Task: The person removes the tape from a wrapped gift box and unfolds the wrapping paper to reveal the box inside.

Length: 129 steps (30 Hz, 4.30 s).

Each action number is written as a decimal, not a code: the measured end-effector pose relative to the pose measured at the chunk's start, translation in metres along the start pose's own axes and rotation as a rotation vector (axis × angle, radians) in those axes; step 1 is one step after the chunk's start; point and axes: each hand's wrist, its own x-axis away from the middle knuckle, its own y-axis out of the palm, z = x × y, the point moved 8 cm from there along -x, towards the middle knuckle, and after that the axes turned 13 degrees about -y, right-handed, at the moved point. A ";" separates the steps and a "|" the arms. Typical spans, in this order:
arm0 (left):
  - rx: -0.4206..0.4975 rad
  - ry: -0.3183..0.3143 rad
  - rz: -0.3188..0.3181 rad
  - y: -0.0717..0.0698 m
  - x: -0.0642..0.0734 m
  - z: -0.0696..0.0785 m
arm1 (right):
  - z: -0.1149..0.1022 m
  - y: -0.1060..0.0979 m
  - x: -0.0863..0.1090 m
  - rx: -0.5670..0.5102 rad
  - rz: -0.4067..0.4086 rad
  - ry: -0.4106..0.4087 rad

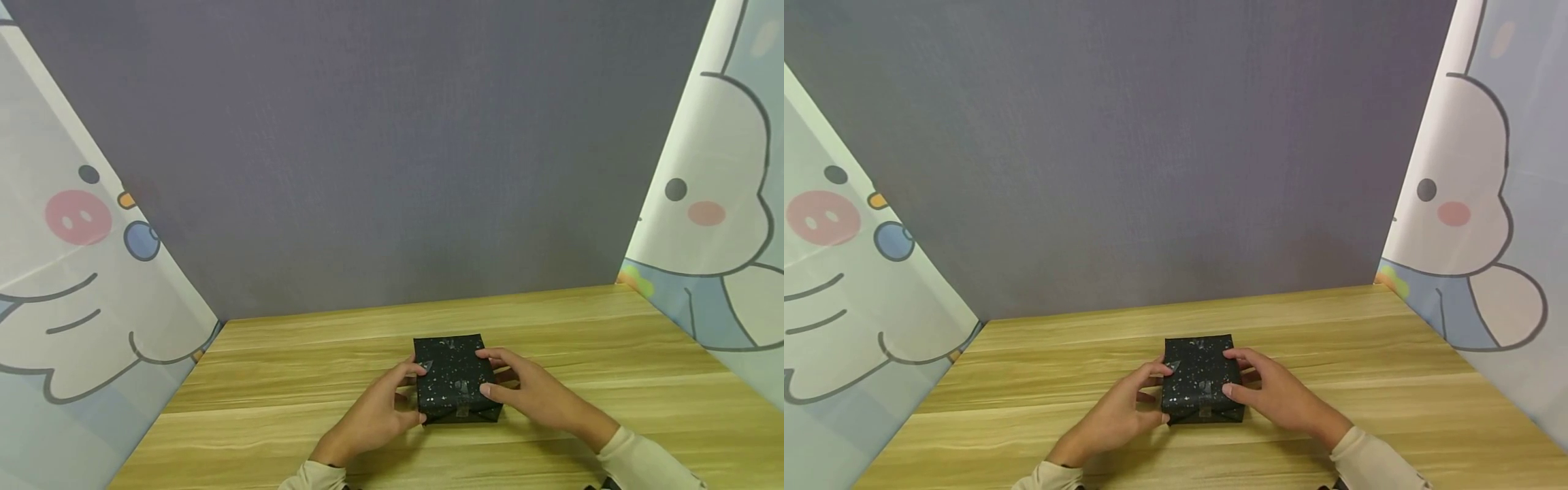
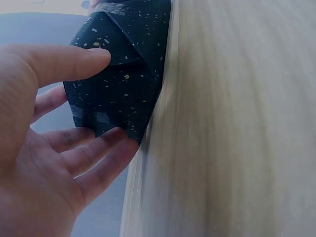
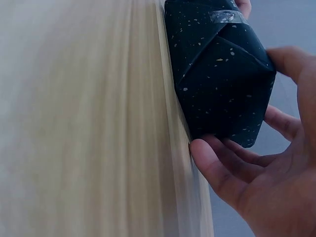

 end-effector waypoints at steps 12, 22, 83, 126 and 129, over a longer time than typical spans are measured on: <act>-0.011 -0.011 0.009 -0.001 -0.001 -0.002 | 0.000 0.001 0.001 -0.039 -0.022 -0.017; -0.009 -0.025 0.000 -0.002 -0.001 -0.005 | 0.000 0.001 0.001 -0.055 -0.014 -0.016; -0.337 -0.182 0.413 -0.021 -0.027 0.030 | 0.003 0.002 0.001 -0.050 -0.015 -0.011; -0.196 -0.135 0.388 -0.025 -0.030 0.016 | 0.001 0.002 0.002 -0.034 -0.001 -0.016; -0.180 -0.138 0.377 -0.025 -0.031 0.015 | 0.002 0.002 0.002 -0.036 -0.004 -0.014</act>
